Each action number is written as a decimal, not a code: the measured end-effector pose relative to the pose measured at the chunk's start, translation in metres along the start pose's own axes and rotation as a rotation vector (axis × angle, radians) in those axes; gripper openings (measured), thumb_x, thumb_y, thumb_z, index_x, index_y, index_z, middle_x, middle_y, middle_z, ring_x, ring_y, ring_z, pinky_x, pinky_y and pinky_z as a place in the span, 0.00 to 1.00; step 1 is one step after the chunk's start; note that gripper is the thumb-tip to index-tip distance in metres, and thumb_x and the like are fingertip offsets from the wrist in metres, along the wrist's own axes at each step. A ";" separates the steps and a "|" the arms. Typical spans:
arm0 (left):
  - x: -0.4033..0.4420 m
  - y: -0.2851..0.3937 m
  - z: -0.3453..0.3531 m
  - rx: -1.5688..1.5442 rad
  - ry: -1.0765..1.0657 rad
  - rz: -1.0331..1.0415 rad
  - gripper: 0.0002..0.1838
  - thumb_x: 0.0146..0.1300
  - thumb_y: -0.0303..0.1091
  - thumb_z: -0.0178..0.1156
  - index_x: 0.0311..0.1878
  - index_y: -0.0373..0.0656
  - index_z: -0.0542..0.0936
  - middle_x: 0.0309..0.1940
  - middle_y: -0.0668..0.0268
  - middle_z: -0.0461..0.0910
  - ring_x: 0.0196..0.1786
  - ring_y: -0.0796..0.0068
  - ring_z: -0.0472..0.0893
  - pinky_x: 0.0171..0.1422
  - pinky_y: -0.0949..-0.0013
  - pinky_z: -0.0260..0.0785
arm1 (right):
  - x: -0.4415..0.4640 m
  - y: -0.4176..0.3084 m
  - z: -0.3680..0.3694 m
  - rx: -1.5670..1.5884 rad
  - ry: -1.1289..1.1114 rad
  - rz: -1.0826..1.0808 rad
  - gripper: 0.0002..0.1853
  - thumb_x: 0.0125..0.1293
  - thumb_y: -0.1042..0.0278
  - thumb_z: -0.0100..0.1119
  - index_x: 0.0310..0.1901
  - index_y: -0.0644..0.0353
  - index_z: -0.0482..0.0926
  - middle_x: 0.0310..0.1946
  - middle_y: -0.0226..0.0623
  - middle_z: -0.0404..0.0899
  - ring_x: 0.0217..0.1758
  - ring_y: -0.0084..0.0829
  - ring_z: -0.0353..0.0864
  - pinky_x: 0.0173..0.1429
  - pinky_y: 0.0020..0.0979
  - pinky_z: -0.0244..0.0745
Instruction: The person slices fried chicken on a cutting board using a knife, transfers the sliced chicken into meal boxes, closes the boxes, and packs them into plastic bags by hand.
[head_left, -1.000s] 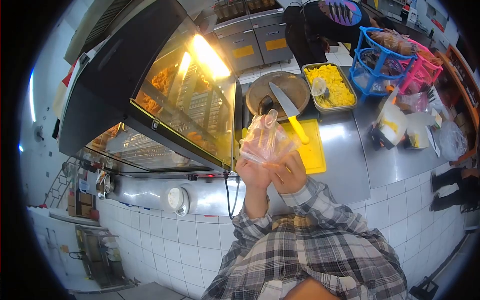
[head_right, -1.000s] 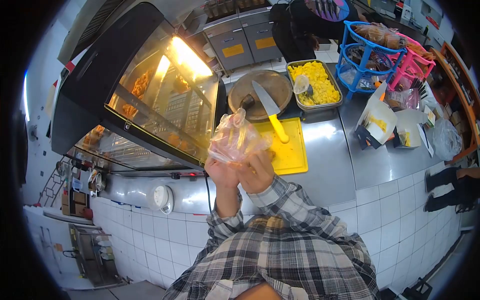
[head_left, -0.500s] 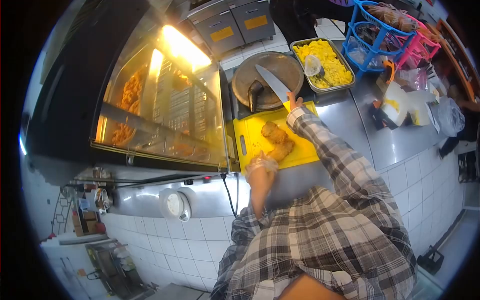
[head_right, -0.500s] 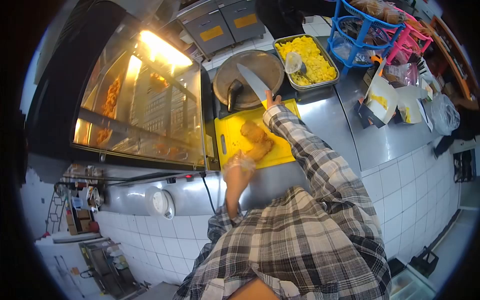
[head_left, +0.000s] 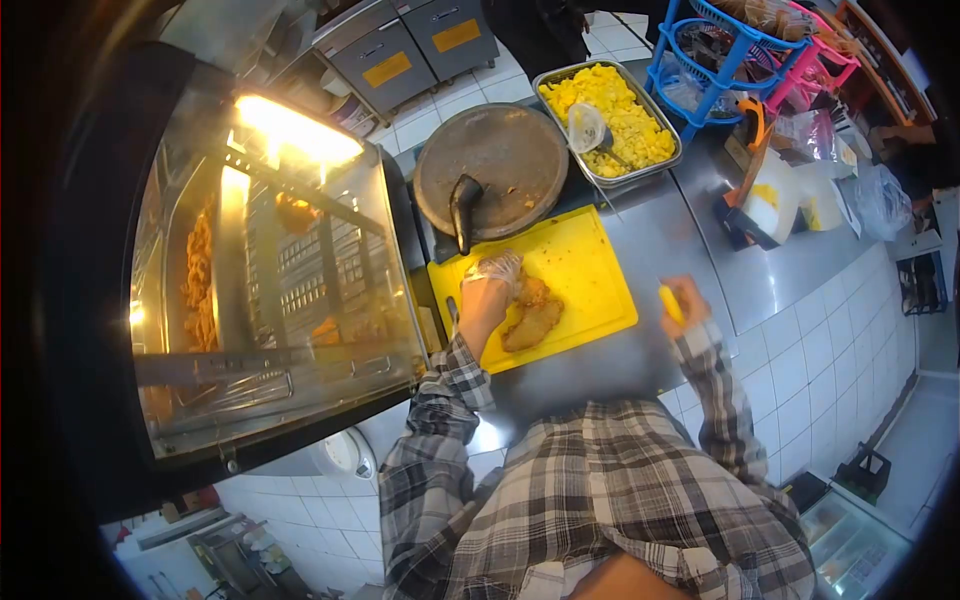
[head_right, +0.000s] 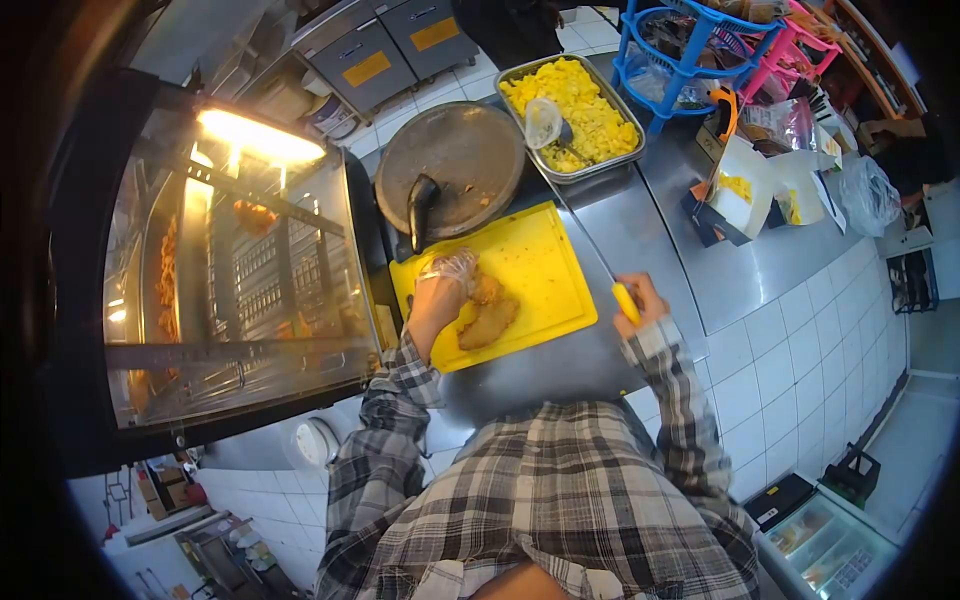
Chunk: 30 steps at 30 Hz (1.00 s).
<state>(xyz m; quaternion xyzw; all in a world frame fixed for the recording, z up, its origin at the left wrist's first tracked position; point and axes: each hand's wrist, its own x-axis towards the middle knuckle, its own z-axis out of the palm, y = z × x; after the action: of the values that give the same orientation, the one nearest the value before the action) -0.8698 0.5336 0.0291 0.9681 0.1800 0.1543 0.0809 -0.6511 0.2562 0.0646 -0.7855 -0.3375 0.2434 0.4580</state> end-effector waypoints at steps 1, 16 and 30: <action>0.006 -0.003 0.004 -0.089 0.040 0.009 0.17 0.51 0.32 0.64 0.47 0.41 0.82 0.40 0.53 0.83 0.42 0.53 0.81 0.47 0.57 0.74 | -0.012 0.008 -0.005 0.012 0.018 0.031 0.22 0.54 0.82 0.53 0.53 0.59 0.70 0.28 0.33 0.75 0.32 0.24 0.76 0.40 0.26 0.72; 0.068 0.066 -0.036 -0.688 -0.099 -0.329 0.09 0.54 0.34 0.65 0.37 0.40 0.84 0.34 0.53 0.84 0.40 0.50 0.82 0.46 0.56 0.74 | -0.071 0.014 0.010 -0.196 -0.177 -0.001 0.16 0.69 0.65 0.56 0.56 0.52 0.65 0.34 0.49 0.81 0.37 0.54 0.83 0.38 0.44 0.77; 0.139 0.040 0.086 -0.839 -0.102 0.007 0.09 0.59 0.25 0.57 0.41 0.40 0.81 0.40 0.51 0.81 0.45 0.49 0.80 0.50 0.56 0.73 | -0.027 0.033 0.025 -0.734 -0.414 0.131 0.18 0.69 0.56 0.56 0.56 0.46 0.65 0.37 0.46 0.80 0.30 0.57 0.82 0.30 0.52 0.77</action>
<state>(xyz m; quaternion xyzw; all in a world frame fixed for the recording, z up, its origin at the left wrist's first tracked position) -0.7054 0.5398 -0.0054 0.8582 0.0940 0.1665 0.4764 -0.6760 0.2379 0.0255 -0.8508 -0.4358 0.2885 0.0543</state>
